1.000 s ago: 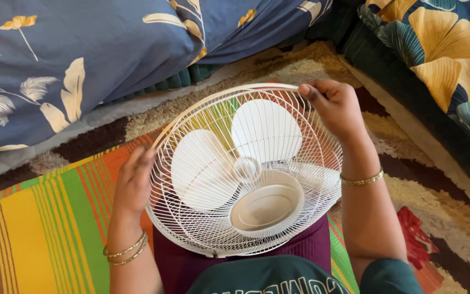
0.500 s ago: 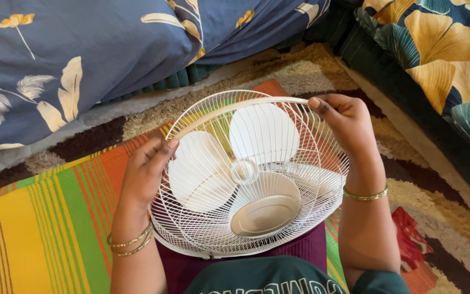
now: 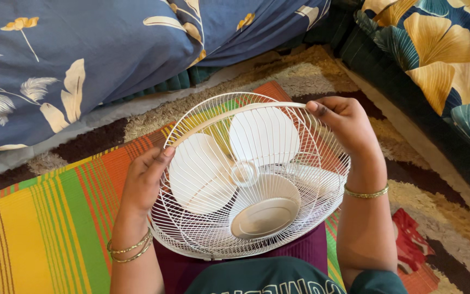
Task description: The person sits on a mat and assembles a white electric fan by hand. They attach the front wire cage to the fan body, align the tabs, and press it into place. They then remove the outer ring of the cage and set it aside.
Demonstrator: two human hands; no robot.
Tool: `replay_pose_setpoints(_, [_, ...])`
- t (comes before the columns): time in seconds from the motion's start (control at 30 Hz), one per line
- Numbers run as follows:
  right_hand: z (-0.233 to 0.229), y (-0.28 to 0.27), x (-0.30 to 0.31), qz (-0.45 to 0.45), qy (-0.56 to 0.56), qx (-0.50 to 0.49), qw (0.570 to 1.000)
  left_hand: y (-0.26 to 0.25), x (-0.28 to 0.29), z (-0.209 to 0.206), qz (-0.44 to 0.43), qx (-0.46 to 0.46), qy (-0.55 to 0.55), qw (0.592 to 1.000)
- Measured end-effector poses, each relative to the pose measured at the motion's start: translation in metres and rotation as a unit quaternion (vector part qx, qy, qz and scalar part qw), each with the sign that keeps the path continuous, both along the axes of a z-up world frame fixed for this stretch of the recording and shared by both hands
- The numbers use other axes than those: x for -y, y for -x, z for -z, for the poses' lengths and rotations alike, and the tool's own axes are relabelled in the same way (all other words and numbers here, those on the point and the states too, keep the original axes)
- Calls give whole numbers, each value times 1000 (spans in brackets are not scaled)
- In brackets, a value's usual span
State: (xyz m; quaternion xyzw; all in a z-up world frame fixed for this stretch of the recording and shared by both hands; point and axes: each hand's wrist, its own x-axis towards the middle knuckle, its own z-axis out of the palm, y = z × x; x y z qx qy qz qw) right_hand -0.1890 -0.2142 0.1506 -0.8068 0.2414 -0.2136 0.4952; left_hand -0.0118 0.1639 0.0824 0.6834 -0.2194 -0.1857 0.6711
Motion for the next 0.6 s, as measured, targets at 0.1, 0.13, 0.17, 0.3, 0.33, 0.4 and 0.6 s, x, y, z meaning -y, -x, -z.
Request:
replay_pose_setpoints(0.1, [4,5,10,-33,-42,1,999,-2,-2,0,20,17,-3,1000])
replay_pose_setpoints(0.13, [7,7,14,-38,-59,2,998,-2,-2,0,20,10,0,1000])
replay_pose_setpoints(0.17, [11,10,19,-44,-76,2,996,-1,-3,0,19,2,3,1000])
replay_pose_setpoints(0.3, [29,28,34,-66,-141,42,987,-3,0,0,17,-7,0,1000])
replay_pose_setpoints(0.33, [35,32,38,-64,-158,50,984,-4,-1,2,22,-4,4,1000])
replay_pose_setpoints(0.4, [48,40,48,-64,-189,68,978,-7,-2,7,33,3,9,999])
replay_pose_setpoints(0.6, [120,57,84,-52,-337,111,934,-37,-18,55,3,15,-21,1000])
